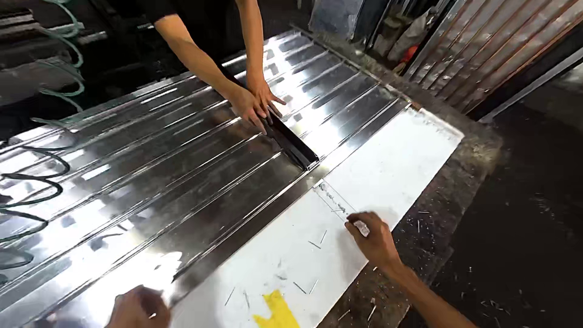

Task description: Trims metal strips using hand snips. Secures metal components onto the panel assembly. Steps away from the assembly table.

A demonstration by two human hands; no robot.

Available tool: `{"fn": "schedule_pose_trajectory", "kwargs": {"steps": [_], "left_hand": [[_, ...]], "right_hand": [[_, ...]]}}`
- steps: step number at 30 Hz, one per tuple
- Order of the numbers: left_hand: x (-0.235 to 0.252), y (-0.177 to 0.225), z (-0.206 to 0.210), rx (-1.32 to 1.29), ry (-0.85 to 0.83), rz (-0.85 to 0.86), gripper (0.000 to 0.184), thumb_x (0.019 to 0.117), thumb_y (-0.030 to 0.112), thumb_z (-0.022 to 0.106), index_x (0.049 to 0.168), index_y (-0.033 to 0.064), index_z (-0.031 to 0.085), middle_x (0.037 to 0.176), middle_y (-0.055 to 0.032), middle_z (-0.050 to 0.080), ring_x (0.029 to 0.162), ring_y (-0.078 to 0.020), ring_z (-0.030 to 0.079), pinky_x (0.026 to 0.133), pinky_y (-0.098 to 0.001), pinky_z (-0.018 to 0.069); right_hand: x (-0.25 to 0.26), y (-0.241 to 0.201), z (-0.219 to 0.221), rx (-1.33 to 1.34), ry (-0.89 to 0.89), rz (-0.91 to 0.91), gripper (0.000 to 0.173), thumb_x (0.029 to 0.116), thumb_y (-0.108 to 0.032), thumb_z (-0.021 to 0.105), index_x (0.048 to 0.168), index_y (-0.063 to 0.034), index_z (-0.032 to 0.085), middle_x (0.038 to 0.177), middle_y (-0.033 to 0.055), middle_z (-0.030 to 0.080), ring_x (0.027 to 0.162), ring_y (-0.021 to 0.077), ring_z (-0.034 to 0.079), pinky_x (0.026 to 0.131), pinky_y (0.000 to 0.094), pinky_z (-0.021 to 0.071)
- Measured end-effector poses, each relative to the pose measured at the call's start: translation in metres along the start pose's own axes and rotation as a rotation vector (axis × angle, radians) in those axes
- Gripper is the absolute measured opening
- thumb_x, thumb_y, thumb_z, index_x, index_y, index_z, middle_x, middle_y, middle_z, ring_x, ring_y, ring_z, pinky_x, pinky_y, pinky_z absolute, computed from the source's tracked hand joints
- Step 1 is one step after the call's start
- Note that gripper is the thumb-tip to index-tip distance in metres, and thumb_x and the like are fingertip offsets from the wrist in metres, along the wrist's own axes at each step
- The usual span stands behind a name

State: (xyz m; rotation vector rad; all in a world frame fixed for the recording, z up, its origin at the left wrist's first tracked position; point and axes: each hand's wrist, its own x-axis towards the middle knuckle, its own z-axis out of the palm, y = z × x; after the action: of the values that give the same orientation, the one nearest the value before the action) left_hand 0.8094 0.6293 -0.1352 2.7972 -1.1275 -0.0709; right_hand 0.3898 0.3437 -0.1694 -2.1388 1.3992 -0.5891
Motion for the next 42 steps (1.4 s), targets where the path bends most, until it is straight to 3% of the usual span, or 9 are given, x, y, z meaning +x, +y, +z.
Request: {"fn": "schedule_pose_trajectory", "kwargs": {"steps": [2, 5, 10, 13, 26, 31, 35, 37, 42], "left_hand": [[0.008, 0.078, 0.004, -0.032, -0.073, 0.11, 0.036, 0.0879, 0.016, 0.067, 0.119, -0.002, 0.065, 0.115, -0.0298, 0.065, 0.093, -0.0496, 0.068, 0.07, -0.0699, 0.0521], [0.024, 0.169, 0.033, -0.002, 0.042, 0.278, 0.036, 0.0817, 0.017, 0.068, 0.114, 0.0026, 0.069, 0.104, -0.0229, 0.067, 0.074, -0.0428, 0.069, 0.053, -0.0614, 0.0525], [0.071, 0.254, 0.053, -0.032, 0.046, 0.194, 0.03, 0.0888, 0.018, 0.067, 0.116, 0.0055, 0.068, 0.105, -0.019, 0.067, 0.079, -0.0412, 0.069, 0.057, -0.0604, 0.052], [0.094, 0.272, 0.056, -0.038, 0.047, 0.146, 0.029, 0.0902, 0.018, 0.065, 0.115, 0.0033, 0.067, 0.107, -0.0213, 0.067, 0.083, -0.0435, 0.068, 0.059, -0.0624, 0.0512], [0.12, 0.266, 0.104, 0.008, 0.226, 0.088, 0.031, 0.094, 0.023, 0.05, 0.111, 0.0005, 0.063, 0.106, -0.0217, 0.064, 0.087, -0.0437, 0.067, 0.056, -0.0576, 0.0494], [0.121, 0.266, 0.106, 0.024, 0.253, 0.088, 0.029, 0.0939, 0.024, 0.046, 0.105, 0.0016, 0.06, 0.102, -0.0193, 0.063, 0.085, -0.0408, 0.066, 0.054, -0.0533, 0.0476], [0.121, 0.265, 0.105, 0.007, 0.223, 0.097, 0.03, 0.0928, 0.024, 0.048, 0.106, 0.0003, 0.06, 0.103, -0.02, 0.063, 0.085, -0.0419, 0.066, 0.055, -0.0537, 0.0479], [0.121, 0.265, 0.103, 0.004, 0.199, 0.093, 0.029, 0.0915, 0.024, 0.051, 0.106, 0.0006, 0.06, 0.105, -0.0204, 0.062, 0.086, -0.0427, 0.066, 0.055, -0.0548, 0.048], [0.123, 0.267, 0.099, -0.02, 0.14, 0.107, 0.029, 0.0904, 0.021, 0.055, 0.108, -0.0014, 0.059, 0.109, -0.0236, 0.062, 0.094, -0.0461, 0.066, 0.059, -0.0581, 0.0498]], "right_hand": [[0.04, 0.012, -0.001, -0.018, 0.0, -0.101, 0.021, 0.0965, -0.033, 0.069, 0.107, -0.0169, 0.077, 0.106, -0.0003, 0.074, 0.109, 0.0193, 0.067, 0.094, 0.0446, 0.0568], [0.086, 0.015, 0.006, -0.076, -0.04, -0.242, 0.019, 0.0977, -0.03, 0.067, 0.109, -0.0175, 0.076, 0.11, 0.0011, 0.072, 0.115, 0.0235, 0.063, 0.097, 0.047, 0.0537], [0.143, 0.015, 0.032, -0.056, -0.107, -0.391, 0.021, 0.0932, -0.031, 0.073, 0.111, -0.0208, 0.076, 0.12, 0.0041, 0.068, 0.123, 0.0277, 0.058, 0.103, 0.0503, 0.0495], [0.166, 0.017, 0.038, -0.066, -0.191, -0.455, 0.023, 0.0907, -0.033, 0.077, 0.112, -0.025, 0.076, 0.122, 0.0036, 0.066, 0.127, 0.0275, 0.055, 0.109, 0.0561, 0.0398], [0.187, 0.031, 0.039, -0.131, -0.033, -0.835, 0.009, 0.0948, -0.028, 0.072, 0.096, -0.0245, 0.08, 0.1, -0.0043, 0.073, 0.108, 0.0213, 0.064, 0.108, 0.0599, 0.0347], [0.177, 0.009, 0.043, -0.215, -0.024, -0.539, 0.01, 0.0919, -0.035, 0.073, 0.091, -0.0285, 0.081, 0.102, -0.0062, 0.073, 0.119, 0.0288, 0.057, 0.111, 0.0673, 0.0243], [0.197, -0.028, 0.034, -0.444, -0.065, -0.075, 0.065, 0.0508, -0.058, 0.095, 0.096, -0.0182, 0.069, 0.114, 0.0146, 0.058, 0.115, 0.0408, 0.051, 0.101, 0.0678, 0.0317], [0.207, -0.038, 0.036, -0.551, -0.098, 0.053, 0.084, 0.0396, -0.064, 0.096, 0.103, -0.0165, 0.067, 0.12, 0.0184, 0.054, 0.117, 0.0423, 0.05, 0.101, 0.0676, 0.0331], [0.197, -0.042, 0.036, -0.477, -0.098, 0.198, 0.088, 0.0513, -0.059, 0.096, 0.118, -0.0118, 0.062, 0.128, 0.024, 0.051, 0.122, 0.0479, 0.047, 0.095, 0.0693, 0.0382]]}}
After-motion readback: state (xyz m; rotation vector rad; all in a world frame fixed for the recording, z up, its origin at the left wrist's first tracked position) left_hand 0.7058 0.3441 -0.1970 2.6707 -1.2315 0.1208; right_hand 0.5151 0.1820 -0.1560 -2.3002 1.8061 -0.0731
